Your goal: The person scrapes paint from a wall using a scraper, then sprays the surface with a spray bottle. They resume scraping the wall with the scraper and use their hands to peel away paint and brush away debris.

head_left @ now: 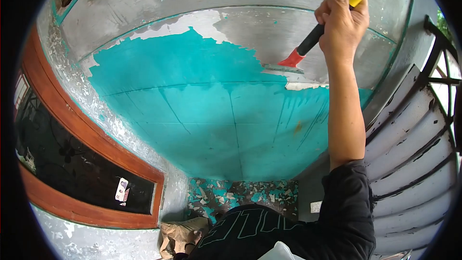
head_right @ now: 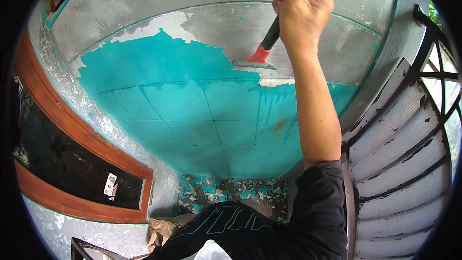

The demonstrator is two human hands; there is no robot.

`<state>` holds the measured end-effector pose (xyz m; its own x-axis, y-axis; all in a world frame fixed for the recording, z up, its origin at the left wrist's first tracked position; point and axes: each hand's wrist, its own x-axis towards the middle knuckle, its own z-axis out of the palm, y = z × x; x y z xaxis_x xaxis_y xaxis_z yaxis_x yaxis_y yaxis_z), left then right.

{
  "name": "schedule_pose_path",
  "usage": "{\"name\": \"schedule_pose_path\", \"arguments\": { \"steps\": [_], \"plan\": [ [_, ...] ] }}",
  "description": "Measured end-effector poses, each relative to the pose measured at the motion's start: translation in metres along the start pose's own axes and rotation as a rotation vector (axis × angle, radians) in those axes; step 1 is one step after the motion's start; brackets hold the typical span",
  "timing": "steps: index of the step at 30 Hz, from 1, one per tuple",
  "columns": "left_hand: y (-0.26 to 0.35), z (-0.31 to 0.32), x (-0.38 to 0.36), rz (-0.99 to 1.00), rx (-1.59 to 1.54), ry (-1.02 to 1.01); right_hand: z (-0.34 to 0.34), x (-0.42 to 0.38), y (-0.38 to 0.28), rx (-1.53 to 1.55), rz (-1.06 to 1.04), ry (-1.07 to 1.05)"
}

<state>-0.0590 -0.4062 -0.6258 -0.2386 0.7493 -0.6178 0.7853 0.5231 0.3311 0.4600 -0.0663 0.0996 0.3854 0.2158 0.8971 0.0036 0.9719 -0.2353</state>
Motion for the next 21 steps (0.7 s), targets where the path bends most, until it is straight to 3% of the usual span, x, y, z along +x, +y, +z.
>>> {"name": "schedule_pose_path", "arguments": {
  "steps": [1,2,4,5,6,8,9,11,12,14,16,18,19,20,21],
  "plan": [
    [-0.011,-0.003,0.015,0.506,0.410,0.063,0.007,-0.006,0.001,-0.039,0.023,0.037],
    [-0.017,-0.005,0.018,0.514,0.414,0.054,0.014,-0.015,0.002,-0.082,0.044,0.076],
    [-0.013,-0.021,0.035,0.246,0.003,0.024,0.018,-0.028,0.011,-0.086,0.088,0.021],
    [-0.003,-0.040,0.034,-0.066,-0.300,-0.050,0.019,-0.026,0.009,-0.090,0.069,0.024],
    [0.006,-0.053,0.037,-0.060,-0.296,-0.053,0.019,-0.024,0.007,-0.092,0.051,0.027],
    [0.016,-0.070,0.043,0.307,-0.094,0.072,0.018,-0.015,-0.006,-0.043,-0.043,0.031],
    [0.028,-0.078,0.041,0.311,-0.094,0.069,0.018,-0.015,-0.006,-0.055,-0.070,0.022],
    [0.084,-0.116,-0.002,0.094,-0.142,0.005,0.023,-0.032,0.011,-0.087,0.004,0.031],
    [0.084,-0.114,-0.001,0.101,-0.136,-0.001,0.029,-0.038,0.015,-0.110,0.075,0.038],
    [0.079,-0.113,0.006,0.176,0.031,-0.022,0.037,-0.041,0.010,-0.161,0.085,-0.053],
    [0.091,-0.119,-0.003,0.167,0.006,0.013,0.034,-0.023,0.005,-0.158,0.040,-0.038],
    [0.112,-0.134,-0.036,0.042,-0.377,0.042,0.025,-0.010,-0.007,-0.111,-0.033,-0.054],
    [0.116,-0.135,-0.041,-0.056,-0.365,0.039,0.024,-0.013,-0.006,-0.150,-0.013,-0.054],
    [0.055,-0.095,0.005,-0.054,-0.360,0.033,0.022,-0.017,-0.003,-0.188,0.007,-0.052],
    [0.031,-0.075,0.027,0.212,0.031,0.003,0.018,-0.022,0.001,-0.194,0.004,-0.050]
  ]
}}
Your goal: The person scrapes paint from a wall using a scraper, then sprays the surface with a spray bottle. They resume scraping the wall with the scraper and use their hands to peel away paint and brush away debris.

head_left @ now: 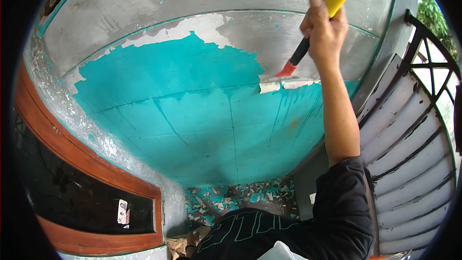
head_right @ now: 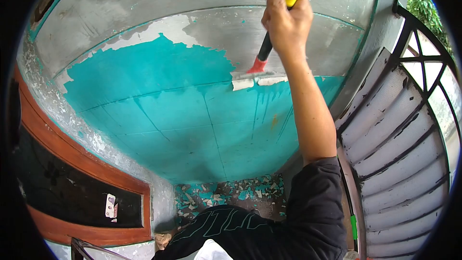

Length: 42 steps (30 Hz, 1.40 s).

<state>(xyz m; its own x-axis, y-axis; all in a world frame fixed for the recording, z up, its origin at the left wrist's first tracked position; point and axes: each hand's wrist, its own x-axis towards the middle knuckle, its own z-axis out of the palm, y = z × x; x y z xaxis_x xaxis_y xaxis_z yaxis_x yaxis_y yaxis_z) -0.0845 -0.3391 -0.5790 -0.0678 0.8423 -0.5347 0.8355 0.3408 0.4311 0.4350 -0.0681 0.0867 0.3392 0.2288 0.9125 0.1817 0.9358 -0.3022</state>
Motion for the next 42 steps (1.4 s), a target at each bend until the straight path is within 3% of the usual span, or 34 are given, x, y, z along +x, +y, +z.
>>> {"name": "schedule_pose_path", "arguments": {
  "steps": [1,2,4,8,11,13,14,16,17,19,20,22,23,25,26,28,29,31,32,34,35,37,39,42],
  "plan": [
    [-0.025,0.017,0.019,0.267,0.383,-0.067,-0.004,-0.004,0.005,0.002,0.039,0.025],
    [-0.049,0.037,0.029,0.272,0.380,-0.069,-0.008,-0.004,0.007,0.006,0.080,0.046],
    [-0.060,0.042,0.017,-0.268,-0.227,-0.073,-0.020,0.002,0.002,0.016,0.028,0.051],
    [-0.082,0.047,0.008,-0.355,-0.276,-0.120,-0.023,-0.003,0.004,0.040,0.054,0.063],
    [-0.085,0.049,0.012,-0.295,-0.083,-0.151,-0.018,-0.002,0.005,0.057,0.121,0.045],
    [-0.078,0.054,0.017,0.092,0.349,-0.070,-0.005,0.008,-0.008,0.046,0.017,0.072],
    [-0.074,0.053,0.014,0.080,0.343,-0.063,0.001,0.019,-0.016,0.102,-0.047,0.096],
    [-0.050,0.037,0.008,-0.382,-0.774,-0.073,0.014,0.040,-0.028,0.178,-0.142,0.112],
    [-0.038,0.022,-0.001,-0.385,-0.774,-0.065,0.021,0.048,-0.028,0.183,-0.179,0.141],
    [0.070,-0.053,-0.042,-0.300,-0.320,0.000,0.045,0.044,-0.021,0.187,-0.038,0.160],
    [0.027,-0.033,-0.011,-0.302,-0.320,-0.002,0.049,0.036,-0.016,0.139,-0.006,0.129],
    [-0.018,0.002,0.016,0.127,-0.361,-0.183,0.053,0.028,-0.013,0.112,0.009,0.114],
    [-0.023,0.013,0.011,0.122,-0.363,-0.185,0.054,0.026,-0.016,0.118,0.032,0.094],
    [-0.035,0.042,0.014,-0.336,-0.661,-0.135,0.056,0.038,-0.024,0.117,-0.032,0.123],
    [-0.047,0.055,0.018,-0.336,-0.662,-0.131,0.057,0.042,-0.025,0.109,-0.096,0.152],
    [-0.077,0.073,0.019,0.780,0.219,0.589,0.057,0.037,-0.022,0.148,-0.063,0.151],
    [-0.094,0.075,0.022,0.784,0.217,0.585,0.056,0.033,-0.020,0.188,-0.035,0.147],
    [-0.101,0.068,0.013,0.506,-0.084,0.301,0.060,0.023,-0.018,0.184,-0.047,0.118],
    [-0.105,0.064,0.006,0.508,-0.079,0.293,0.062,0.019,-0.018,0.143,-0.022,0.094],
    [-0.071,0.054,0.028,-0.197,-0.122,0.010,0.066,0.024,-0.021,0.124,0.000,0.085],
    [-0.067,0.037,0.011,-0.193,-0.120,0.017,0.065,0.030,-0.027,0.127,-0.007,0.090],
    [0.087,-0.063,-0.046,-0.369,-0.438,-0.025,0.064,0.044,-0.038,0.031,-0.034,0.128],
    [0.079,-0.059,-0.041,-0.309,-0.405,-0.037,0.062,0.034,-0.024,0.012,-0.020,0.174],
    [0.059,-0.042,-0.022,-0.130,-0.324,-0.052,0.052,0.001,0.014,-0.013,0.023,0.021]
  ]
}}
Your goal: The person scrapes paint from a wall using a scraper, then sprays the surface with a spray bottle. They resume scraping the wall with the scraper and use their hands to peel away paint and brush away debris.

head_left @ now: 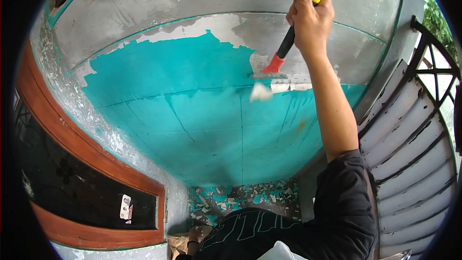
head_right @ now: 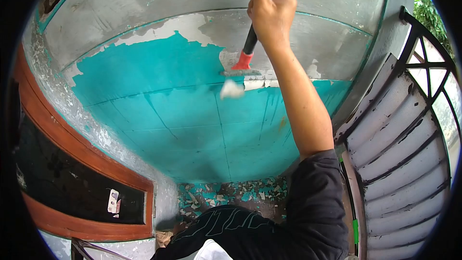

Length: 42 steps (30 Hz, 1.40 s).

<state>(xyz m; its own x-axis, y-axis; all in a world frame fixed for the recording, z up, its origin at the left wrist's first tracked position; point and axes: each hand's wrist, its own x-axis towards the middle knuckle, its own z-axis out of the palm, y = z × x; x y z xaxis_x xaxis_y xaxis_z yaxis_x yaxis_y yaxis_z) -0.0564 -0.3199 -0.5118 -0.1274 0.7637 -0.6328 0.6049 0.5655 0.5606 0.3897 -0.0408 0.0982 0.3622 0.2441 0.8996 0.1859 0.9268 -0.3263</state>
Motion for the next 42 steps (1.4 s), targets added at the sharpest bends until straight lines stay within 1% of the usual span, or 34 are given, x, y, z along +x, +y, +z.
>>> {"name": "schedule_pose_path", "arguments": {
  "steps": [2,3,4,5,7,8,10,11,13,15,17,18,19,21,22,23,24,25,26,27,28,30,31,32,33,34,35,36,37,39,40,41,42],
  "plan": [
    [-0.023,0.007,0.016,0.108,0.057,-0.019,-0.003,0.003,-0.005,0.024,-0.010,0.029],
    [-0.036,0.011,0.021,0.102,0.054,-0.020,-0.007,0.007,-0.009,0.042,-0.019,0.059],
    [-0.051,0.017,0.029,0.058,0.069,-0.018,-0.013,0.013,-0.016,0.126,-0.089,0.012],
    [-0.068,0.023,0.035,0.014,0.083,-0.015,-0.015,0.013,-0.021,0.116,-0.147,-0.015],
    [-0.107,0.032,0.039,-0.079,0.122,-0.016,-0.012,0.000,-0.020,0.115,-0.080,0.023],
    [-0.121,0.036,0.041,-0.120,0.145,-0.015,-0.011,-0.006,-0.014,0.094,-0.046,0.005],
    [-0.141,0.041,0.047,-0.129,0.185,0.019,-0.008,-0.012,-0.012,0.079,0.007,-0.035],
    [-0.141,0.040,0.050,-0.142,0.216,0.054,-0.010,-0.006,-0.018,0.078,0.001,-0.032],
    [-0.138,0.039,0.047,-0.139,0.172,0.070,-0.017,0.012,-0.030,0.048,-0.145,-0.015],
    [-0.131,0.036,0.039,-0.133,0.084,0.099,-0.027,0.015,-0.026,0.048,-0.133,-0.032],
    [-0.123,0.025,0.033,-0.146,0.057,0.103,-0.023,-0.001,-0.006,-0.085,-0.033,0.008],
    [-0.108,0.020,0.025,-0.160,0.026,0.108,-0.016,-0.016,0.001,-0.136,0.013,-0.001],
    [-0.092,0.016,0.019,-0.175,-0.008,0.116,-0.017,-0.013,-0.004,-0.131,0.009,-0.001],
    [-0.043,0.004,-0.006,-0.210,-0.075,0.132,-0.025,0.002,-0.019,-0.080,-0.088,0.070],
    [-0.017,0.000,-0.019,-0.227,-0.108,0.135,-0.031,0.012,-0.025,0.049,-0.146,0.037],
    [0.012,-0.003,-0.032,-0.243,-0.140,0.139,-0.034,0.018,-0.030,0.061,-0.175,0.015],
    [0.041,-0.005,-0.048,-0.264,-0.168,0.141,-0.030,0.014,-0.029,0.011,-0.155,0.031],
    [-0.040,0.011,0.005,-0.267,-0.166,0.139,-0.022,0.007,-0.029,-0.041,-0.136,0.047],
    [-0.103,0.030,0.046,0.081,0.308,0.110,-0.015,-0.003,-0.025,-0.069,-0.084,0.035],
    [-0.128,0.042,0.062,0.435,0.778,0.073,-0.010,-0.013,-0.016,-0.105,-0.076,0.031],
    [-0.145,0.037,0.037,0.435,0.781,0.072,-0.012,-0.015,-0.014,-0.083,-0.078,0.021],
    [-0.147,0.041,0.054,0.838,0.298,0.154,-0.017,-0.010,-0.019,-0.038,-0.102,0.011],
    [-0.144,0.043,0.061,0.833,0.298,0.153,-0.023,-0.003,-0.025,-0.017,-0.120,0.008],
    [-0.140,0.045,0.067,0.272,-0.090,-0.030,-0.027,0.003,-0.022,0.087,-0.147,-0.016],
    [-0.139,0.044,0.067,-0.302,-0.463,-0.206,-0.025,-0.001,-0.022,0.089,-0.143,-0.014],
    [-0.140,0.042,0.062,-0.306,-0.460,-0.204,-0.020,-0.008,-0.022,0.045,-0.111,0.013],
    [-0.139,0.041,0.059,-0.011,0.125,-0.134,-0.017,-0.012,-0.021,-0.001,-0.080,0.038],
    [-0.139,0.039,0.054,0.287,0.709,-0.056,-0.017,-0.014,-0.012,0.046,-0.098,-0.006],
    [-0.146,0.040,0.051,0.284,0.711,-0.055,-0.017,-0.013,-0.015,0.047,-0.096,-0.003],
    [-0.169,0.043,0.049,0.826,0.523,0.522,-0.015,-0.007,-0.022,-0.018,-0.122,0.024],
    [-0.184,0.031,0.033,0.823,0.522,0.527,-0.022,0.003,-0.018,0.157,-0.159,-0.019],
    [-0.183,0.027,0.035,0.810,0.449,0.405,-0.017,0.000,-0.016,0.161,-0.157,-0.020],
    [-0.178,0.031,0.049,0.792,0.379,0.278,-0.009,-0.011,-0.013,0.040,-0.084,0.013]
  ]
}}
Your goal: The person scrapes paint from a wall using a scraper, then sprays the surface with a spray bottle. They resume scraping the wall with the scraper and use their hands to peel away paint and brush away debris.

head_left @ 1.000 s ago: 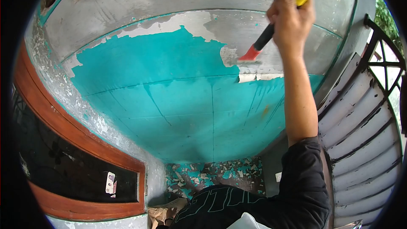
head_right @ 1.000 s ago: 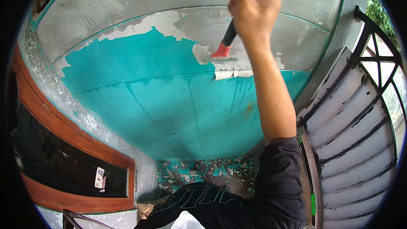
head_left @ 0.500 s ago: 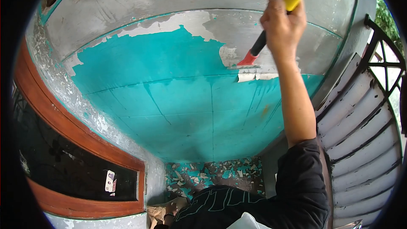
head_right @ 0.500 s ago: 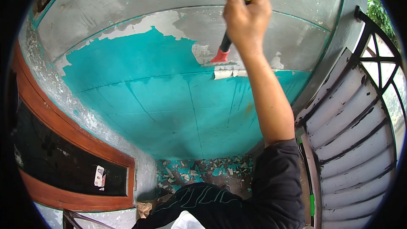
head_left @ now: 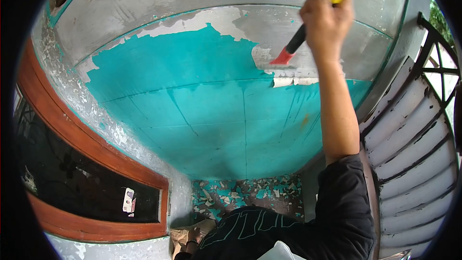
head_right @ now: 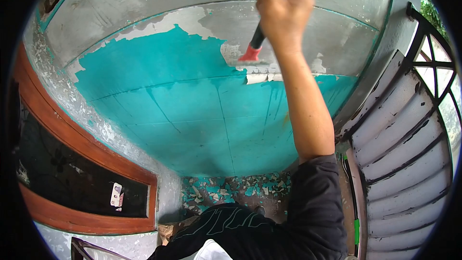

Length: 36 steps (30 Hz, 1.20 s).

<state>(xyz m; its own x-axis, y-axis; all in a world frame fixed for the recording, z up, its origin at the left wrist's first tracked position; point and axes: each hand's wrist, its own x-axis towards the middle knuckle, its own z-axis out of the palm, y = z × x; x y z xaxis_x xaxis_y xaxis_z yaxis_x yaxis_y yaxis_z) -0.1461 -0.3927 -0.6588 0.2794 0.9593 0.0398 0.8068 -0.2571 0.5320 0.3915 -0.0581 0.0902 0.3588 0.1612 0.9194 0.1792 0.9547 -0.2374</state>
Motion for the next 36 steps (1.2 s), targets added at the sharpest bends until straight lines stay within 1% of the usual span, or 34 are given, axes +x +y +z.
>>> {"name": "schedule_pose_path", "arguments": {
  "steps": [1,2,3,4,5,6,7,9,10,12,13,14,15,16,17,18,19,21,22,24,25,27,28,31,33,35,36],
  "plan": [
    [0.004,-0.003,0.007,0.002,0.004,0.002,0.003,-0.008,0.003,-0.121,0.061,0.031],
    [0.009,-0.002,0.019,-0.374,0.021,-0.196,0.001,-0.016,0.013,-0.035,0.103,-0.024],
    [0.015,-0.001,0.027,-0.754,0.032,-0.395,0.001,-0.013,0.009,-0.030,0.096,-0.028],
    [0.023,-0.010,0.027,-0.757,0.031,-0.390,-0.001,-0.007,0.004,-0.042,0.072,-0.005],
    [0.031,-0.020,0.028,-0.866,-0.193,-0.377,-0.005,-0.002,0.000,-0.057,0.050,0.020],
    [0.033,-0.022,0.029,-0.966,-0.422,-0.359,-0.012,0.007,-0.004,0.050,0.027,-0.035],
    [0.037,-0.023,0.030,-0.966,-0.424,-0.357,-0.012,0.010,-0.008,0.055,0.010,-0.020],
    [0.044,-0.026,0.024,-0.848,-0.256,-0.430,-0.004,-0.003,-0.004,-0.115,0.076,0.033],
    [0.038,-0.020,0.018,-0.845,-0.261,-0.428,-0.005,-0.012,0.009,-0.067,0.122,-0.011],
    [0.028,-0.008,0.011,-0.260,0.379,-0.407,-0.007,0.002,0.002,-0.036,0.074,0.009],
    [0.029,-0.010,0.012,-0.269,0.377,-0.399,-0.007,0.010,-0.003,-0.011,0.039,0.038],
    [0.030,-0.011,0.014,-0.491,0.126,-0.458,-0.003,0.024,-0.009,0.075,-0.043,0.065],
    [0.035,-0.015,0.017,-0.704,-0.131,-0.512,0.001,0.037,-0.019,0.125,-0.056,0.028],
    [0.037,-0.014,0.019,-0.708,-0.130,-0.510,0.010,0.051,-0.020,0.195,-0.136,0.029],
    [0.038,-0.015,0.021,-0.977,-0.513,-0.346,0.021,0.060,-0.021,0.263,-0.216,0.031],
    [0.036,-0.013,0.024,-1.221,-0.903,-0.157,0.036,0.060,-0.029,0.152,-0.122,0.088],
    [0.032,-0.010,0.028,-1.217,-0.906,-0.158,0.049,0.058,-0.036,0.042,-0.031,0.141],
    [0.028,0.000,0.028,-0.643,-0.001,-0.379,0.051,0.046,-0.017,0.084,-0.005,0.138],
    [0.030,0.006,0.028,-0.641,-0.007,-0.377,0.053,0.037,-0.009,0.086,0.048,0.132],
    [0.021,0.017,0.029,-0.339,0.262,-0.449,0.053,0.032,-0.005,0.153,0.184,0.109],
    [0.016,0.022,0.026,-0.338,0.262,-0.441,0.048,0.039,-0.007,0.158,0.177,0.108],
    [0.015,0.037,0.010,0.083,0.254,0.319,0.042,0.055,-0.018,0.180,-0.006,0.115],
    [0.015,0.033,0.012,0.080,0.250,0.324,0.045,0.055,-0.025,0.162,-0.042,0.166],
    [0.017,0.024,0.015,-0.411,0.203,-0.438,0.055,0.036,-0.017,0.180,-0.018,0.104],
    [0.019,0.021,0.011,-0.400,0.235,-0.425,0.058,0.032,-0.020,0.196,0.042,0.036],
    [0.019,0.016,0.014,-0.391,0.268,-0.399,0.061,0.041,-0.027,0.120,0.065,0.065],
    [0.026,0.009,0.020,-0.702,-0.212,-0.343,0.059,0.045,-0.026,0.121,0.063,0.063]
  ]
}}
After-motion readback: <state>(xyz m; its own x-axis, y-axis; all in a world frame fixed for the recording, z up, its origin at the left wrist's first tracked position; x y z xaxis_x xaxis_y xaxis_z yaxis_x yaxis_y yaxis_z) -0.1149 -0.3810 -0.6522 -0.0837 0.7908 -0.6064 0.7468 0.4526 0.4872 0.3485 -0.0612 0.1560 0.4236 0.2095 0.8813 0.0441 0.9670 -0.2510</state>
